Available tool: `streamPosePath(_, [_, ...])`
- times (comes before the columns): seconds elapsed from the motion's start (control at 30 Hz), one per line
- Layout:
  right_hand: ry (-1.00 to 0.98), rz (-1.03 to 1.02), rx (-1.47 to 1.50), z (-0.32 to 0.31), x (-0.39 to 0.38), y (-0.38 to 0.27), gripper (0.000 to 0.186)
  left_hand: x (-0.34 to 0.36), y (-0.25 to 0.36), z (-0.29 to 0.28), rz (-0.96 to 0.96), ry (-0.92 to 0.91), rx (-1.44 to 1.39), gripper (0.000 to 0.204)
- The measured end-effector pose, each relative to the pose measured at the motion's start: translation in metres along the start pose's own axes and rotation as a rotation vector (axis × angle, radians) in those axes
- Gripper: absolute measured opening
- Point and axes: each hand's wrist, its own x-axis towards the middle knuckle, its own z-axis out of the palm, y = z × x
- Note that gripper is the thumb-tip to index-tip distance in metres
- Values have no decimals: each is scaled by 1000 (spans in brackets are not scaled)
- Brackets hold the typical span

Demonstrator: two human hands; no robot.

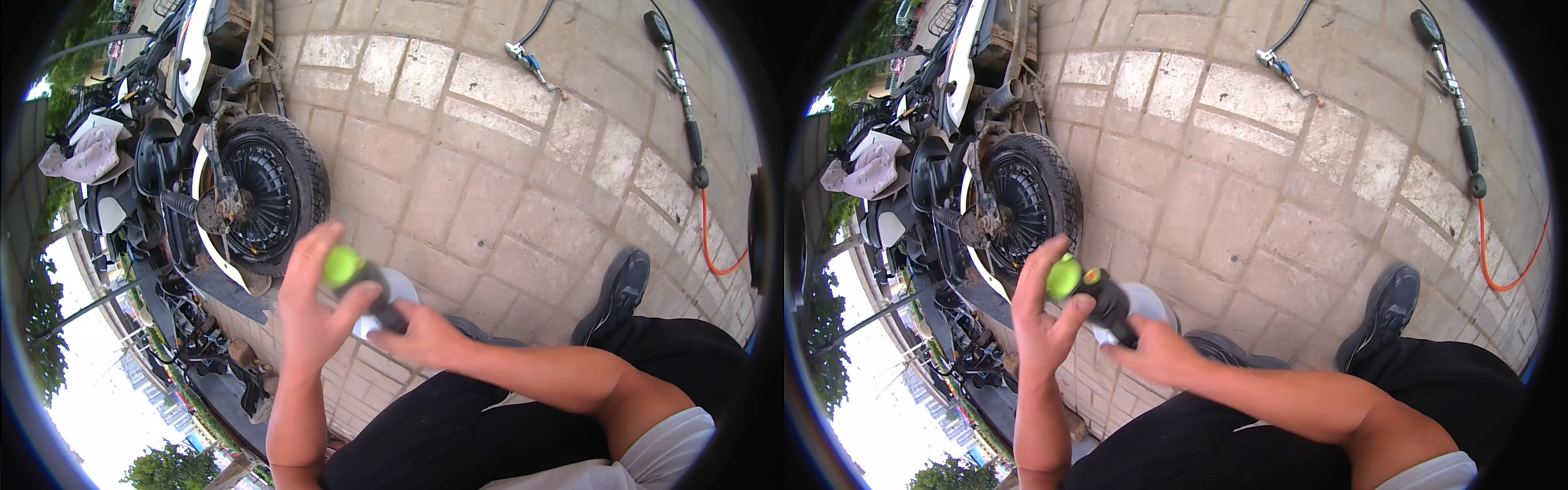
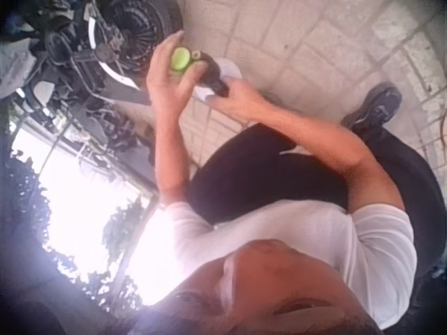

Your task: The person connects an air hose to the scooter tire valve and inflates the tire. They then use a pressure gauge to check the tire pressure. Finally, they use a hand pump to add more air to the tire.

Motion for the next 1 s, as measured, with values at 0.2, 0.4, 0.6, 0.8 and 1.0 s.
streamPosePath(0.2, [-233,-1,-339,-1,-18,-32,39,-33,23,-32,-67,11,378,7])
streamPosePath(0.4, [-388,-1,-499,-15,-19,-45,38,-40,47,-90,114,412,334,24])
streamPosePath(0.6, [-377,-8,-523,-5,-17,-42,37,-68,14,-58,-43,303,314,30])
streamPosePath(0.8, [-330,28,-541,0,-10,-45,38,-62,-11,-22,-21,207,229,9])
streamPosePath(1.0, [-328,12,-516,-5,-9,-48,37,-38,20,-88,56,383,265,27])
